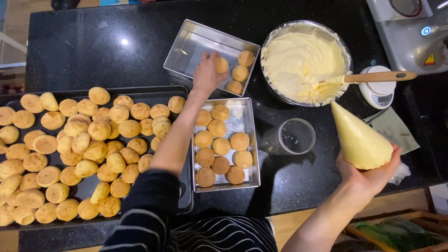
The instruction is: Filling small round pastries with cream using a piping bag and arranging them in a tray.
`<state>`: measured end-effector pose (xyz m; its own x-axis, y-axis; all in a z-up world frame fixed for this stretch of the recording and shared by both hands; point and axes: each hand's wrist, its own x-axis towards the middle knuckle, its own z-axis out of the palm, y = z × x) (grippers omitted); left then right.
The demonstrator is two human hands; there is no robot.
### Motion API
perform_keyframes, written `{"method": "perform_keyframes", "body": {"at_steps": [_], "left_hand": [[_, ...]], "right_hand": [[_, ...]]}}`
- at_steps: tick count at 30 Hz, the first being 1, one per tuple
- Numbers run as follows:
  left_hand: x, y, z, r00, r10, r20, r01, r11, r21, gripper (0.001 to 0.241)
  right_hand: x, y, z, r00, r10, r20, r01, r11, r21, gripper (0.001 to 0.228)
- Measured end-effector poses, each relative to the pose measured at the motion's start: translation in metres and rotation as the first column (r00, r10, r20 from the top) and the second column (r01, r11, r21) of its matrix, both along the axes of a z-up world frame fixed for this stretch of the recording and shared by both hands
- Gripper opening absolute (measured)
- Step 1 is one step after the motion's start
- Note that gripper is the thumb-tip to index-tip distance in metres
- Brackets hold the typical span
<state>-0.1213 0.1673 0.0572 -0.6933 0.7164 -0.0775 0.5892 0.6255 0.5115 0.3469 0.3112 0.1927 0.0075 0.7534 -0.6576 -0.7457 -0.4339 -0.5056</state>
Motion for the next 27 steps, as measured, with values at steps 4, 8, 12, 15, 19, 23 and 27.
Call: {"method": "perform_keyframes", "body": {"at_steps": [4,8,12,15,19,23,27], "left_hand": [[0.093,-0.062,0.067,0.978,-0.082,0.193,0.024,0.958,0.284,0.076],[0.137,-0.05,-0.021,0.977,-0.21,-0.025,0.21,0.978,0.016,0.079],[0.138,-0.025,-0.1,0.766,-0.181,-0.617,0.232,0.973,0.003,0.073],[0.144,-0.028,-0.107,0.787,-0.21,-0.581,0.268,0.963,0.015,0.079],[0.14,-0.038,-0.099,0.781,-0.238,-0.577,0.342,0.936,0.077,0.073],[0.128,-0.041,-0.098,0.607,-0.233,-0.76,0.34,0.94,-0.016,0.053],[0.135,-0.085,-0.031,0.88,-0.118,-0.46,0.226,0.956,0.188,0.055]], "right_hand": [[0.007,0.001,0.0,0.998,-0.061,-0.014,0.061,0.998,0.002,0.028],[0.007,-0.005,0.007,0.998,-0.056,-0.01,0.056,0.998,-0.002,0.031],[0.014,-0.008,0.013,0.999,-0.031,-0.025,0.032,0.999,0.014,0.033],[0.035,-0.002,0.0,1.0,-0.026,0.012,0.026,0.999,0.032,0.035],[0.053,0.005,-0.019,0.997,-0.081,0.015,0.08,0.995,0.066,0.029],[0.048,-0.002,-0.007,0.998,-0.052,0.042,0.05,0.997,0.052,0.042],[0.054,-0.004,-0.01,0.998,-0.051,0.029,0.048,0.996,0.081,0.029]]}}
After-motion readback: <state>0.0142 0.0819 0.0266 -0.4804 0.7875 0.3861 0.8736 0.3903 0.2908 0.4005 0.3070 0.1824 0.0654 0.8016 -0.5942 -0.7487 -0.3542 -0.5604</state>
